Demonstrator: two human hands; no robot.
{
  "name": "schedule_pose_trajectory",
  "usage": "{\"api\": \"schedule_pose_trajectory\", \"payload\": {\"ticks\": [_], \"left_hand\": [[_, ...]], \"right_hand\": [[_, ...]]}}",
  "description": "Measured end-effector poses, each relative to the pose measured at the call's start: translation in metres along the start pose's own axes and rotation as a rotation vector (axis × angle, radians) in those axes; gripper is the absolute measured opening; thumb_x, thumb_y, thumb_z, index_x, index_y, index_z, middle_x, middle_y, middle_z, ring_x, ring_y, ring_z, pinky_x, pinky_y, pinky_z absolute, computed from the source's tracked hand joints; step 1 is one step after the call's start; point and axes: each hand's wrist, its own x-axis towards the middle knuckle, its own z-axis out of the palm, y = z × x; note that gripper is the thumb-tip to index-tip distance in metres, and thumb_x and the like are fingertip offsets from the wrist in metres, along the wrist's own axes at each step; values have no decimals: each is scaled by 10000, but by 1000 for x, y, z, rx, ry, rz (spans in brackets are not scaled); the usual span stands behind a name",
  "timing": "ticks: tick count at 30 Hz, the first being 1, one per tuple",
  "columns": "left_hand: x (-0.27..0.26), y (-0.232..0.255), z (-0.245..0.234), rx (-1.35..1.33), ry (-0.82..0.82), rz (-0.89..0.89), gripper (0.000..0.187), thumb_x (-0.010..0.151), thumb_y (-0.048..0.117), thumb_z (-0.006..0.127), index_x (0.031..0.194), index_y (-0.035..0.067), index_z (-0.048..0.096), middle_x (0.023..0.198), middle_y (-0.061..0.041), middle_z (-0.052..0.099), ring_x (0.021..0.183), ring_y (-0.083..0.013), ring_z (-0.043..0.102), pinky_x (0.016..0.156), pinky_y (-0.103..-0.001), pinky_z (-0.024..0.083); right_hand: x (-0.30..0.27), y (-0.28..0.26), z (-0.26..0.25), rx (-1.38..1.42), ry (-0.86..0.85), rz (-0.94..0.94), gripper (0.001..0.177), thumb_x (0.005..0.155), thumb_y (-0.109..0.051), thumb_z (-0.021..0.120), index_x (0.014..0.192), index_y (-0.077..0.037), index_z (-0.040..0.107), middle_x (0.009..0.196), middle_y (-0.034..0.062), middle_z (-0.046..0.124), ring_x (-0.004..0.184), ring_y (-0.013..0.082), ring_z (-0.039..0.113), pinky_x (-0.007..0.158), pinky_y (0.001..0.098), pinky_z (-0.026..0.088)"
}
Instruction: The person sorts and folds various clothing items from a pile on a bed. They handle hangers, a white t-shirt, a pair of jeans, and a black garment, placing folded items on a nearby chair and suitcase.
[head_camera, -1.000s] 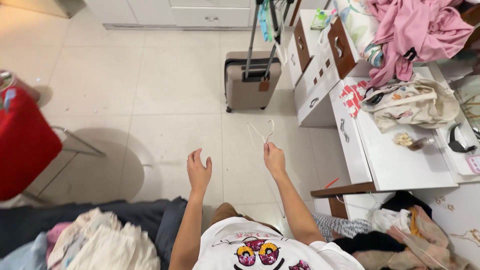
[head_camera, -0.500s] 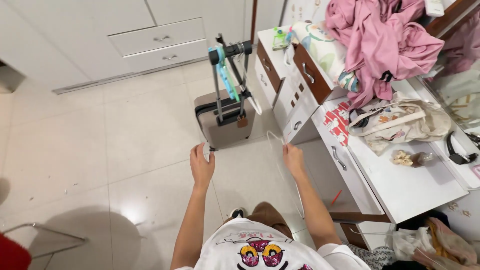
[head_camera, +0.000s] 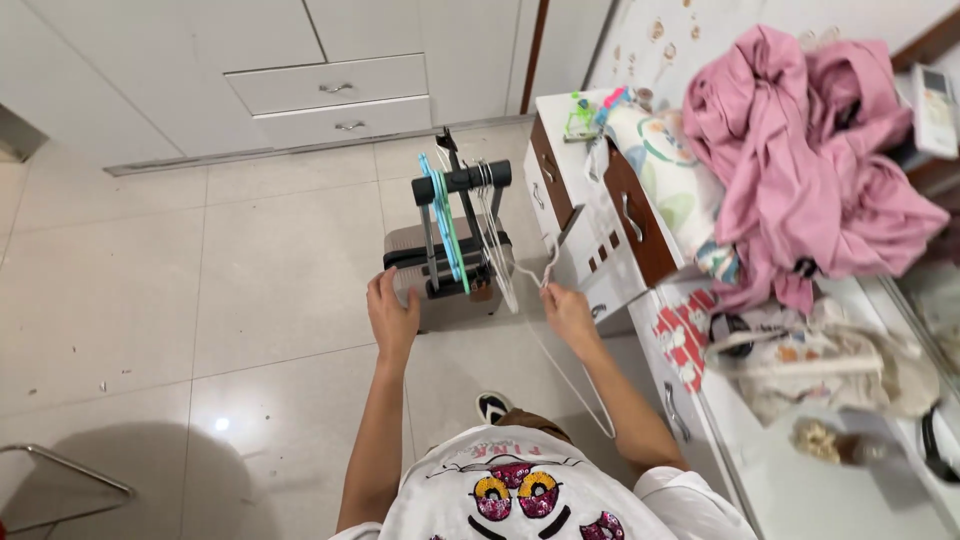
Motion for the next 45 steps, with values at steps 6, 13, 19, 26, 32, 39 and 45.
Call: {"api": "schedule_pose_trajectory", "payload": {"ticks": [6,13,19,26,32,39,45], "left_hand": [[26,12,38,5,59,-36,472,925,133,724,1354,8,572,1313,-220,561,1206,-394,567,972,-450,501],[55,32,56,23,123,28,448,946,139,727,1342,7,564,1315,-233,564,1209,-394,576,961,-453,511],[61,35,59,45,147,42,470,922,124,738,1341,9,560,1298,-233,577,1196,-398,583,971,-463,506],[54,27,65,71,138,-1,477,912,128,737,1344,17,567,1311,-217,585,1200,-387,584,974,-468,500],[47,26,66,107,113,-52,466,918,147,723,1339,11,577,1317,-212,583,1217,-386,577,999,-482,481],[28,25,46,108,177,-86,457,920,145,721,1331,7,578,1317,-204,580,1204,-374,581,996,-477,485],[-21,5,-23,203,326,-200,470,912,129,731,1336,11,565,1326,-196,577,1196,-375,580,971,-453,503]], "right_hand": [[59,0,23,55,-22,-81,215,985,-233,595,981,-43,697,734,235,662,708,452,654,604,510,504],[129,-35,58,-28,55,-161,234,1016,-196,559,899,-13,647,753,252,681,740,476,663,683,563,511],[165,-38,78,-6,74,-222,225,1011,-179,548,923,8,635,769,262,684,745,481,669,683,570,524],[176,-16,94,28,15,-191,224,1006,-165,558,946,20,668,796,287,689,760,485,680,692,552,546],[171,-18,95,10,-22,-142,229,997,-178,577,978,5,713,806,273,699,757,464,700,689,528,566],[140,-59,27,-206,126,-266,271,975,-208,644,1130,5,706,1049,166,692,1010,372,624,841,471,524],[100,-138,44,-37,159,-604,290,954,-161,698,1187,10,690,1087,144,656,1011,350,591,882,456,501]]}}
